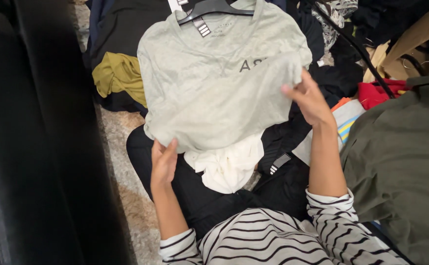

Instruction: Sorting through a pile of clothing and placing individual items onto hangers.

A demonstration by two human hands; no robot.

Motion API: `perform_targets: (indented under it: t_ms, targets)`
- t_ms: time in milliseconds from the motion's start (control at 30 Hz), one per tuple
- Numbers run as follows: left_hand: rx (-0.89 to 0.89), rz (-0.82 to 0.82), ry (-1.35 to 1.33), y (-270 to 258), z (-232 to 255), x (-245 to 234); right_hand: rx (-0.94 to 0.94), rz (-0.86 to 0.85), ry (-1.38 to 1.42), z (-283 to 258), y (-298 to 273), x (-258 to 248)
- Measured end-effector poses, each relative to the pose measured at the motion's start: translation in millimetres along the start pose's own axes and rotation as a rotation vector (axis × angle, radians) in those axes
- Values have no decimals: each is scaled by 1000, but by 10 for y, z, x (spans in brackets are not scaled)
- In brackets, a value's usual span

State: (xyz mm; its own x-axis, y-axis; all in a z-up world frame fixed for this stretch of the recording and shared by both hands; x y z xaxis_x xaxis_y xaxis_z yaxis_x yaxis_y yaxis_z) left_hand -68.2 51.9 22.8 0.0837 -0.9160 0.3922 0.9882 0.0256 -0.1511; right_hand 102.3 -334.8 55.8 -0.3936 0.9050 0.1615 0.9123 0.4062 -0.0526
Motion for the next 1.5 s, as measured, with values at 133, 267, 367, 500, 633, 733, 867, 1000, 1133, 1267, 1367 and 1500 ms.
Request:
perform_targets:
  t_ms: [133, 267, 367, 500, 633, 733, 867, 1000, 1133, 1267, 1367, 1500]
  targets:
    - [-215, -52, 451, 67, 243, 274, 290, -163, -519, 42, -27, 161]
    - [-409, -147, 958, 46, 71, 291, 607, -363, -1000, 390, 45, 54]
    - [-436, -246, 1348, 10, 74, 305, 628, -589, -1352, 602, -10, -18]
    - [-407, -177, 1422, -58, 144, 259, 458, -582, -1224, 551, -38, -56]
    - [-182, -71, 902, -122, 409, 139, 181, -454, -673, -22, -82, 124]
    - [-58, 113, 780, -203, 724, 138, 15, -285, -322, -97, -132, 146]
    - [72, 222, 518, -309, 611, -164, -60, -198, -162, 73, -318, -216]
    - [43, 323, 320, -492, 870, 1, -208, -444, -118, 7, -359, -469]
    - [-464, 240, 982, -547, 1321, 409, -12, -843, -373, -482, -394, 79]
    - [-824, 187, 1230, -511, 897, 173, 280, -774, -429, -459, -337, 309]
    - [-566, 245, 1299, -332, 712, 205, 282, -614, -450, -446, -239, 493]
    - [-227, 264, 1371, -58, 623, 435, 157, -492, -665, -476, -101, 791]
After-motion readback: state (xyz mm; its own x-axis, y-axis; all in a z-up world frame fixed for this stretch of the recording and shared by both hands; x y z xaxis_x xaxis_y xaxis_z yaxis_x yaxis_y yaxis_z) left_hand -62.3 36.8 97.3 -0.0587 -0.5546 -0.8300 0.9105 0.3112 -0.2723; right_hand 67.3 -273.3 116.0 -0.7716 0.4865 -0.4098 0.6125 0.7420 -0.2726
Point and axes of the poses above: each hand's wrist, its own y-axis towards the middle knuckle, its own x-axis out of the palm, z = x × y, the point moved 3 cm from there along y, towards the middle knuckle, and after that the axes turned 13 degrees about -z, right-handed, at the moved point
